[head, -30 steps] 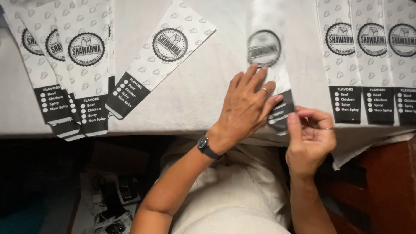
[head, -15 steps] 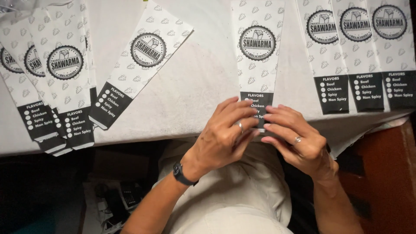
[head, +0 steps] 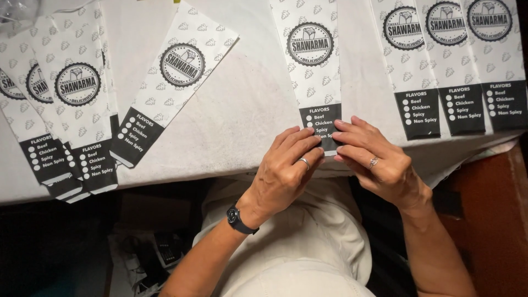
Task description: The person folds printed paper sheets into small rectangular packages on a table. They then apply glue from a bottle to the edges of the folded packages to secure them. The person handles the packages one at a time, arranging them in rows on the table.
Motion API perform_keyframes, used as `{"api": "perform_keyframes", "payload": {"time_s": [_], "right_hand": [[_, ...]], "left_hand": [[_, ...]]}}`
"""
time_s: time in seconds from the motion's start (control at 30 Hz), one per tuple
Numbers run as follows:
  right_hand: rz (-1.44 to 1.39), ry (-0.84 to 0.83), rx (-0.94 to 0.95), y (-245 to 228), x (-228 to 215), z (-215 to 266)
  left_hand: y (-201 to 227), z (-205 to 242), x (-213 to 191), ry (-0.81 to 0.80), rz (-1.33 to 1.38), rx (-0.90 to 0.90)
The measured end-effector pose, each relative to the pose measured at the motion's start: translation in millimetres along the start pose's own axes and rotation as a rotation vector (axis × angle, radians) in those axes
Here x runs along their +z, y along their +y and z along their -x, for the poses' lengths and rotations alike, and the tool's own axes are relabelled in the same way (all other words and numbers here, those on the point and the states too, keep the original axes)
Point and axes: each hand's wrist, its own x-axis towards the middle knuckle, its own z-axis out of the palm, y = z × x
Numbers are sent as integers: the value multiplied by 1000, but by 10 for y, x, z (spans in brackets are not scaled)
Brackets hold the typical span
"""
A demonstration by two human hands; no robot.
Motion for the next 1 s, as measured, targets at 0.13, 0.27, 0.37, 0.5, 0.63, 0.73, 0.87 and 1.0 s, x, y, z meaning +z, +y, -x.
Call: {"api": "perform_keyframes", "payload": {"time_s": [0.13, 0.27, 0.37, 0.5, 0.63, 0.73, 0.87, 1.0], "right_hand": [[-24, 31, 16, 15, 20, 25], [-25, 87, 74, -12, 70, -36], [-33, 152, 202, -71, 97, -90], [-80, 169, 394, -113, 73, -141], [-168, 187, 494, -83, 49, -104], [-201, 196, 486, -95, 15, -124], [-183, 296, 459, -88, -119, -37], [174, 359, 443, -113, -380, 242]], "left_hand": [[-5, -22, 23, 63, 14, -3], [36, -32, 82, 102, 27, -98], [89, -87, 110, 151, 3, -221], [107, -96, 100, 140, 33, -341], [35, -112, 44, 32, 177, -416], [-6, -135, -20, -65, 187, -347], [-83, -143, 39, -127, 81, -317], [-78, -198, 163, -167, 42, -278]]}}
